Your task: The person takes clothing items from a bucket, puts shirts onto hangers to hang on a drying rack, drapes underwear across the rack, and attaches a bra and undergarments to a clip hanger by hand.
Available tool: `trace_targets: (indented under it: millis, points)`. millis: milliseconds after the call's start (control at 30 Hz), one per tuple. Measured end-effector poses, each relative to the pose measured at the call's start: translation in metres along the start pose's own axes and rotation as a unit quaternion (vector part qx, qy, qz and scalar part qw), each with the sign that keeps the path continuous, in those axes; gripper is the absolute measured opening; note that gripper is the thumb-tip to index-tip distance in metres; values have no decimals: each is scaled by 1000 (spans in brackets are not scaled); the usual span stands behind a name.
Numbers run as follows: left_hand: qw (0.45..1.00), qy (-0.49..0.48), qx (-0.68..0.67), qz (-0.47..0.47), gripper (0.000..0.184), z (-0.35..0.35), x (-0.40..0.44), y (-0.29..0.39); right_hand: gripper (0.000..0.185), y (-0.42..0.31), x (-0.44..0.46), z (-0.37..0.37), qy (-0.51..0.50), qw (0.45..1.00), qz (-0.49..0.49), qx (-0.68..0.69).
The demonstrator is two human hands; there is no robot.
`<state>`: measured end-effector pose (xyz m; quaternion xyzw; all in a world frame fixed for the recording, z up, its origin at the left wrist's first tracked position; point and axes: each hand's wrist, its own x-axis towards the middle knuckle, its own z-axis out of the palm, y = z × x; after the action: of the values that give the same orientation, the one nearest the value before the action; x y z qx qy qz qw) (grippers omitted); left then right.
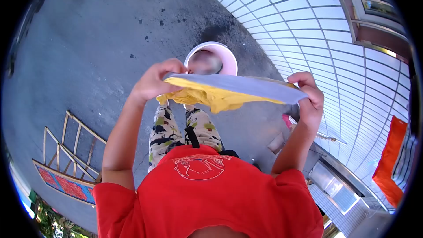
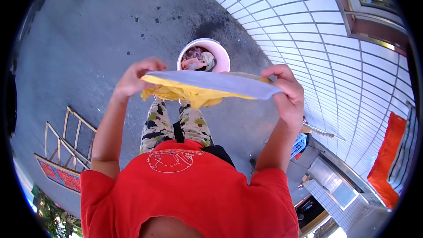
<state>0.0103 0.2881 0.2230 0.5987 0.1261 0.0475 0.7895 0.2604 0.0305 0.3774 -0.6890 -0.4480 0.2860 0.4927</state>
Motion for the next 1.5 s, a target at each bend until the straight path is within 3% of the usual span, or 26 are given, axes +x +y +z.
trace_targets:
  millis: [33,100,133,167,200,233,300,333,367,400,433,500,533,633,667,733,767,833,867,967,1067,1167,1233,1300,1433,1500]
  points:
    - [999,10,-3,36,27,-8,-13,27,17,8,-3,4,2,1000,-12,2]
    - [982,-91,145,84,39,-13,-39,99,11,26,-7,14,203,977,60,7]
    - [980,-86,155,90,39,-7,-47,125,10,32,-9,11,195,965,6,175]
    - [932,-123,332,74,45,2,-54,148,10,22,-3,15,191,965,-4,179]
    - [852,-155,498,50,54,7,-60,162,10,11,3,18,140,931,-81,327]
    - [848,-148,507,49,54,0,-65,160,11,-2,9,23,84,868,-155,465]
    - [776,-69,628,-6,67,-28,-69,147,9,-46,20,26,48,854,-199,479]
    - [712,-66,700,0,68,-38,-70,160,7,-69,24,22,-69,951,-175,245]
    - [707,-59,705,-1,68,-42,-72,175,6,-86,29,20,-177,974,-139,-11]
    - [635,-54,769,-48,61,-44,-75,188,9,-96,41,32,-227,948,-148,-169]
    - [556,-52,824,-96,54,-47,-81,197,9,-83,47,38,-228,947,-154,-167]
    - [564,-21,822,-74,43,-58,-95,197,12,-44,44,53,-292,878,14,-379]
    - [571,13,820,-47,32,-62,-100,199,12,-44,44,56,-290,878,12,-380]
    - [548,57,834,25,15,-53,-117,231,8,-62,57,55,-270,842,-76,-461]
    - [546,58,835,29,15,-49,-124,248,13,-81,57,53,-219,862,-102,-445]
    - [506,184,820,195,14,-47,-136,281,18,-110,57,49,-128,889,-156,-411]
    - [503,188,820,198,14,-53,-139,284,18,-114,60,55,-124,888,-160,-414]
    - [576,151,764,248,14,-68,-145,285,14,-118,63,67,-89,908,-213,-350]
    - [569,105,810,98,21,-92,-140,267,17,-88,67,67,-163,904,-153,-364]
    - [590,130,797,19,29,-128,-142,278,22,-95,97,74,-160,910,-109,-367]
    - [571,165,796,116,38,-125,-149,322,20,-142,124,77,-112,912,-166,-357]
    - [501,216,835,78,44,-132,-148,352,19,-170,148,82,-88,912,-188,-355]
    - [506,248,824,50,46,-140,-147,364,19,-184,159,90,-67,913,-208,-346]
    - [579,322,749,-14,40,-139,-148,375,18,-195,171,97,-56,892,-273,-355]
    - [575,395,707,-117,40,-152,-139,359,15,-231,196,115,-189,845,-306,-395]
    - [495,371,773,-139,49,-163,-135,341,13,-249,205,136,-236,838,-330,-365]
